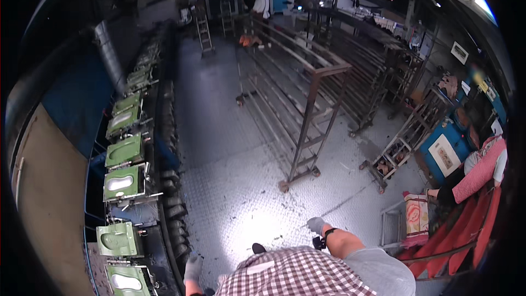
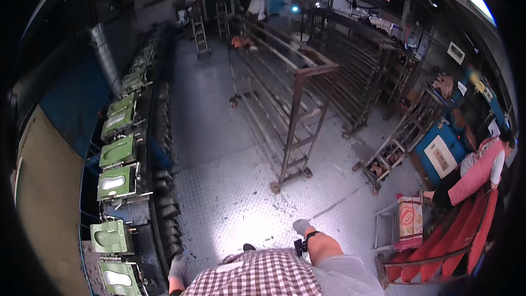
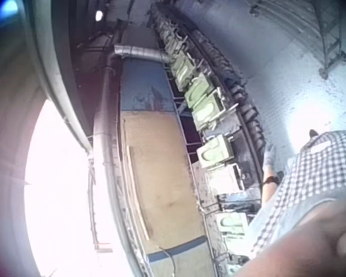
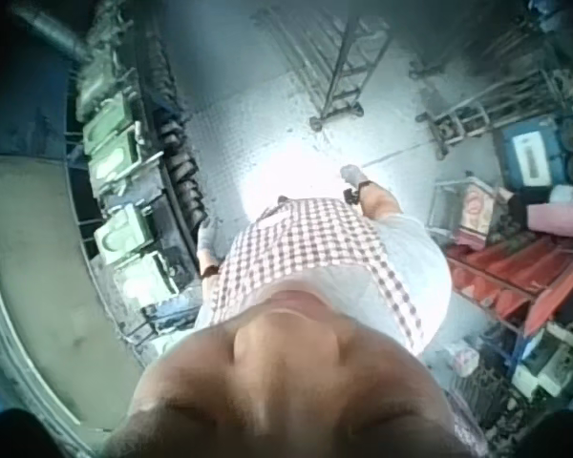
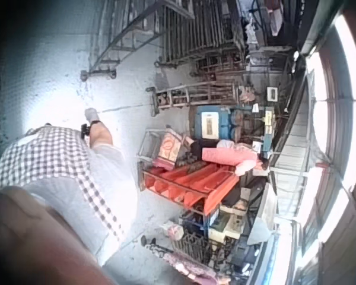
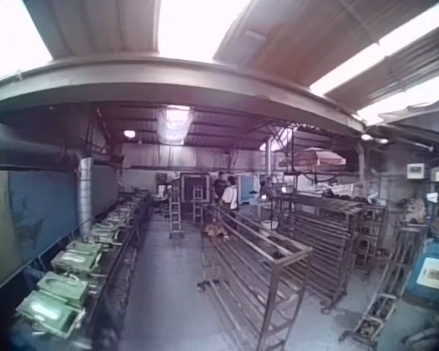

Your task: Placing insoles and uppers into shoe molds on a conveyor belt and inspecting finished sandals.

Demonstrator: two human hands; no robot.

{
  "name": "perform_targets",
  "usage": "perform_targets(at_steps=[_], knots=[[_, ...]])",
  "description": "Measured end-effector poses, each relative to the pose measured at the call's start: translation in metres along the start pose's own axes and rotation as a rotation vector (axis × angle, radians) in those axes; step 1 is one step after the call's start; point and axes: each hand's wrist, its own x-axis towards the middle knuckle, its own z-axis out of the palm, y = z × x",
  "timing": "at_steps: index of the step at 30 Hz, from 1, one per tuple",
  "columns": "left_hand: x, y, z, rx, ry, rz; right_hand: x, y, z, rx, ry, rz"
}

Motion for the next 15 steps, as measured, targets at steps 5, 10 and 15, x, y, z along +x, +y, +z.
perform_targets(at_steps=[5,10,15], knots=[[0.135,0.196,-0.041,-0.196,-0.007,0.170,-0.005,-0.007,-0.048,1.484,0.262,0.621],[0.267,0.334,-0.049,-0.224,-0.214,0.341,0.048,0.037,-0.025,1.507,-0.129,0.638],[0.374,0.401,-0.100,-0.113,-0.191,0.373,0.167,0.032,-0.133,1.670,-0.005,0.854]])
